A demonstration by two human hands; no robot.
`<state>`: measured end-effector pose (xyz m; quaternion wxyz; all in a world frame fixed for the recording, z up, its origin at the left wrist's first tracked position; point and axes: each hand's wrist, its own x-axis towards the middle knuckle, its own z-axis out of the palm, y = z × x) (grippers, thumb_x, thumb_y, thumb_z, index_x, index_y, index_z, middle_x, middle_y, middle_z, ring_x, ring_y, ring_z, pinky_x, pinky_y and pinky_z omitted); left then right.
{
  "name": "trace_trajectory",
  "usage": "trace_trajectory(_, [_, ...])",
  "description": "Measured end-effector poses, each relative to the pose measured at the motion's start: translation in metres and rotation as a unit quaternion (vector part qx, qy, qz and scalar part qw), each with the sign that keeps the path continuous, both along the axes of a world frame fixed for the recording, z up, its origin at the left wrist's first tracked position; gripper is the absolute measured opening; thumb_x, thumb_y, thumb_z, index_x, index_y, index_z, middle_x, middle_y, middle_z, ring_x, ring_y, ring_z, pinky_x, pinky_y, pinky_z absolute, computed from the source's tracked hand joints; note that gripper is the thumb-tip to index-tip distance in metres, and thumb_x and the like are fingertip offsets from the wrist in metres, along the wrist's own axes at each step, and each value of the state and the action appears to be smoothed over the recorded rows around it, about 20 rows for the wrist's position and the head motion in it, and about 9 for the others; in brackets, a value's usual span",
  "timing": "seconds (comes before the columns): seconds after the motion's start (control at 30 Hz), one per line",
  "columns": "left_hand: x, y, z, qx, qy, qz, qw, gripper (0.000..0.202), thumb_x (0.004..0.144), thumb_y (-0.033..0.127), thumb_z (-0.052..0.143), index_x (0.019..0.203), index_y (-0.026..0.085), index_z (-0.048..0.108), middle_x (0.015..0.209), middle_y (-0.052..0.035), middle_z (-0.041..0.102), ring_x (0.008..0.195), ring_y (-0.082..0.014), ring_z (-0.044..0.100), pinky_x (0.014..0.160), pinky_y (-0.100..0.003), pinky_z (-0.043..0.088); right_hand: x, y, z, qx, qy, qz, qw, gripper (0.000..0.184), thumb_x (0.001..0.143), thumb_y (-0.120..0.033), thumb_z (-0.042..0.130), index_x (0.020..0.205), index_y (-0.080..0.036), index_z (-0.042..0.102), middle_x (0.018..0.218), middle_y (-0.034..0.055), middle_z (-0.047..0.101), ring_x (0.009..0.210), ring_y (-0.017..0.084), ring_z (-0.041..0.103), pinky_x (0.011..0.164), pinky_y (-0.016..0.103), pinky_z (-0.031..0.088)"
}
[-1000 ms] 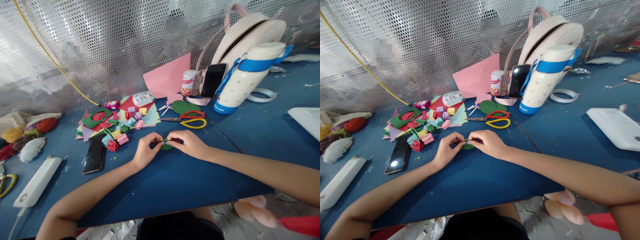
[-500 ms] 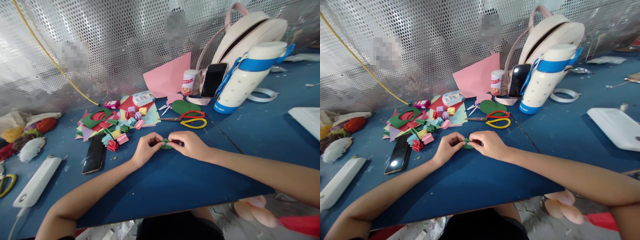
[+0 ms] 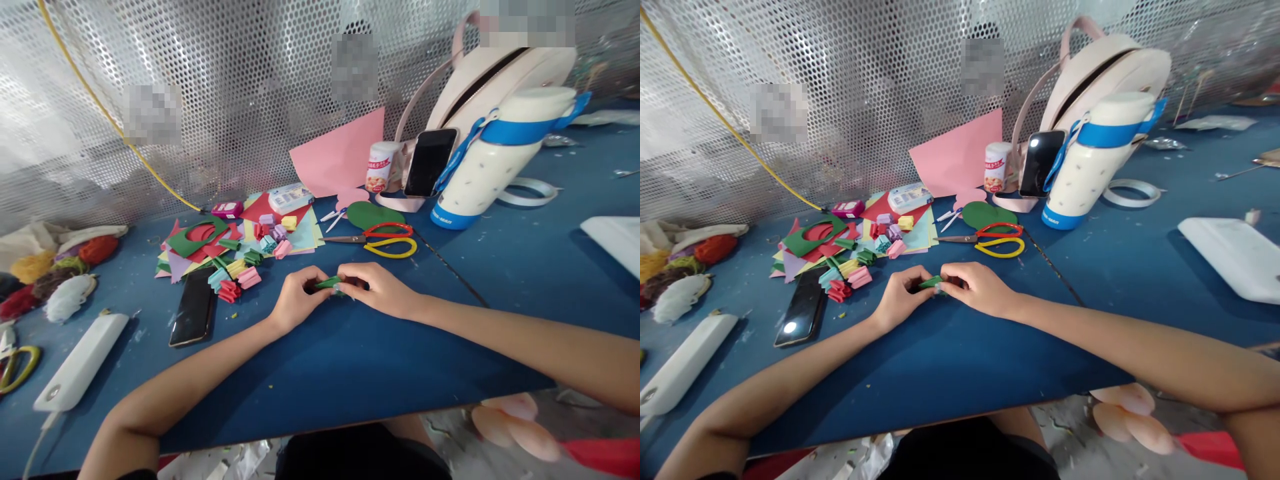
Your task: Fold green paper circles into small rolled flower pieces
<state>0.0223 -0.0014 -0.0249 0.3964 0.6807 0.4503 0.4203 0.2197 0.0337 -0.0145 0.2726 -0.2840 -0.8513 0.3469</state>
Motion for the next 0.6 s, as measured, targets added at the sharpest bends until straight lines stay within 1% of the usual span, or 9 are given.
trace_trajectory(0.1, [-0.0006,-0.0002,0.0010,0.028,0.036,-0.025,0.999,0.020,0.081,0.026,0.070,0.066,0.016,0.061,0.068,0.0017,0.053,0.061,-0.0106,0.047,0.057,-0.023,0.035,0.0021,-0.0003,0.0037,0.053,-0.017,0.021,0.998,0.026,0.096,-0.030,0.050,0.072,-0.020,0.048,0.067,-0.0021,0.050,0.059,0.012,0.043,0.057,0.026,0.030])
trace_trajectory(0.2, [-0.0006,0.0000,0.0044,0.032,0.037,-0.052,0.997,0.029,0.084,0.036,0.069,0.066,0.016,0.059,0.070,0.0013,0.051,0.062,-0.0108,0.045,0.058,-0.024,0.035,0.0027,-0.0009,0.0076,0.069,0.013,0.042,0.997,0.033,0.099,-0.029,0.044,0.067,-0.021,0.042,0.065,-0.0025,0.044,0.058,0.012,0.038,0.058,0.026,0.030])
trace_trajectory(0.3, [-0.0011,0.0003,0.0080,0.034,0.019,-0.058,0.998,0.039,0.089,0.049,0.062,0.068,0.017,0.057,0.073,0.0002,0.051,0.064,-0.0121,0.046,0.060,-0.025,0.036,0.0014,-0.0014,0.0092,0.028,0.049,0.031,0.998,0.034,0.099,-0.030,0.044,0.066,-0.021,0.044,0.063,-0.0028,0.045,0.058,0.012,0.041,0.057,0.026,0.032])
trace_trajectory(0.37, [-0.0014,0.0001,0.0091,0.035,0.002,-0.047,0.998,0.045,0.093,0.055,0.055,0.071,0.017,0.055,0.072,0.0001,0.050,0.065,-0.0127,0.046,0.061,-0.026,0.037,0.0003,-0.0015,0.0087,-0.019,0.058,0.037,0.997,0.033,0.099,-0.032,0.045,0.068,-0.020,0.048,0.063,-0.0020,0.051,0.057,0.011,0.046,0.056,0.025,0.035])
trace_trajectory(0.43, [-0.0012,-0.0003,0.0091,0.029,-0.016,-0.027,0.999,0.049,0.094,0.060,0.049,0.069,0.018,0.051,0.068,0.0012,0.048,0.063,-0.0123,0.044,0.061,-0.025,0.037,-0.0004,-0.0017,0.0077,-0.049,0.061,0.044,0.996,0.032,0.099,-0.032,0.045,0.070,-0.019,0.051,0.065,-0.0005,0.058,0.057,0.011,0.051,0.057,0.025,0.039])
trace_trajectory(0.5, [-0.0004,-0.0007,0.0084,0.012,-0.023,-0.015,1.000,0.051,0.092,0.064,0.050,0.068,0.018,0.048,0.064,0.0026,0.047,0.060,-0.0113,0.043,0.058,-0.024,0.036,-0.0004,-0.0019,0.0069,-0.050,0.061,0.035,0.996,0.031,0.098,-0.030,0.046,0.069,-0.019,0.052,0.065,0.0004,0.061,0.057,0.012,0.053,0.058,0.025,0.040])
trace_trajectory(0.6, [0.0009,-0.0012,0.0076,-0.013,-0.015,-0.038,0.999,0.054,0.087,0.068,0.056,0.071,0.017,0.055,0.064,0.0018,0.053,0.058,-0.0112,0.047,0.057,-0.024,0.039,0.0001,-0.0028,0.0073,-0.046,0.058,0.027,0.997,0.032,0.097,-0.029,0.047,0.068,-0.018,0.054,0.064,0.0005,0.061,0.057,0.011,0.053,0.058,0.025,0.040])
